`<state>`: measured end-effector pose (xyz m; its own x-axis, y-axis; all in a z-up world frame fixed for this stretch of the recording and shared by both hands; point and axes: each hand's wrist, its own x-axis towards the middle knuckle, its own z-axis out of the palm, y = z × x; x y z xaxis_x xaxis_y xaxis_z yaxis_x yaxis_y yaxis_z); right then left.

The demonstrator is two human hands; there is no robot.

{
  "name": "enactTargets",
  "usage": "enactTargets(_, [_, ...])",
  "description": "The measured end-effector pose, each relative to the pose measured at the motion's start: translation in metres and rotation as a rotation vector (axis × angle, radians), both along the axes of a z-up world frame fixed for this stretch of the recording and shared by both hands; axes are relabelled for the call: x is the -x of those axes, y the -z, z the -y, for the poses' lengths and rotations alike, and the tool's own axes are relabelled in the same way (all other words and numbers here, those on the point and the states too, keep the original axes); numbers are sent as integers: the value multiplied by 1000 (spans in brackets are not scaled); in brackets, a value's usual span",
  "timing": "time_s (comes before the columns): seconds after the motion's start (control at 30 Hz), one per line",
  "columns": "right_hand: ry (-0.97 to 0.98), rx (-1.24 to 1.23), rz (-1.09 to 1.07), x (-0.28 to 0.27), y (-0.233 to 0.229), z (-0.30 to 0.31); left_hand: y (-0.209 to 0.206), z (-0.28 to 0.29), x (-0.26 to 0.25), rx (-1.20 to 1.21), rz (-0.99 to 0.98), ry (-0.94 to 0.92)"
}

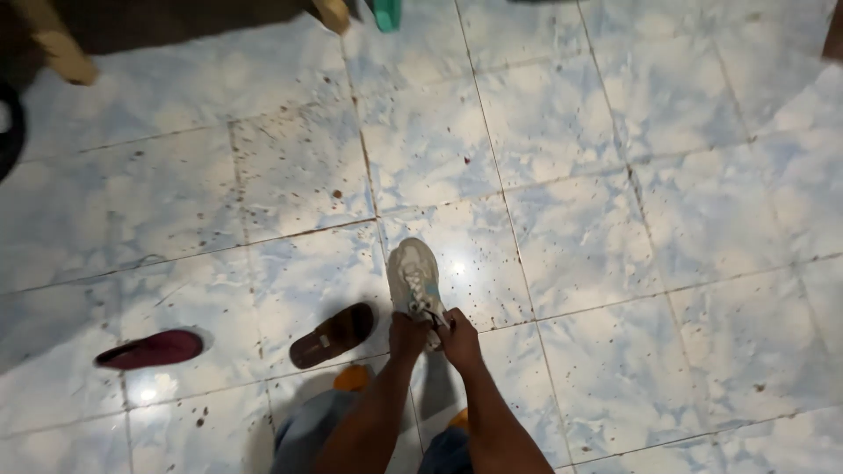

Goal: The person picks up various pairs of shoes and sandals from a tiled floor and places them onto a wooden shoe rack. The person handles sneakers, sandals, and slip-on shoes one by one, arranging them on the rack's shelves.

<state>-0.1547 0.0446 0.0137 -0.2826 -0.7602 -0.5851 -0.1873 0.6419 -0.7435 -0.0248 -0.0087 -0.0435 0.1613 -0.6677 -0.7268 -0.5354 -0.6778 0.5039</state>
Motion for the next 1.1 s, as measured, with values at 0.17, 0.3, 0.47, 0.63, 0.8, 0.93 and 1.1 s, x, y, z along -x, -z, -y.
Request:
enactTargets(0.17, [-66,-10,-20,0,-133,42,-133,30,-13,104,-76,21])
enactTargets(0.3, [-84,-74,-43,-8,-238,70,-307,36,-26,268,-196,-5])
enactTargets(0.47, [-189,-60,-81,-24,-325,82,-416,25,-49,300,-146,-83])
enactTargets(0.63, [-374,-56,-113,-70,-441,95,-480,9,-94,318,-147,-268])
enactTargets(0.8, [-511,-51,-42,-153,-520,81,-519,-24,-164,328,-77,-334])
enactTargets(0.93, [-647,-14,-29,-228,-539,72,-547,-51,-234,365,-31,-439])
enactTargets(1.1, [-847,111,-30,-343,-518,74,-569,-82,-339,448,52,-553])
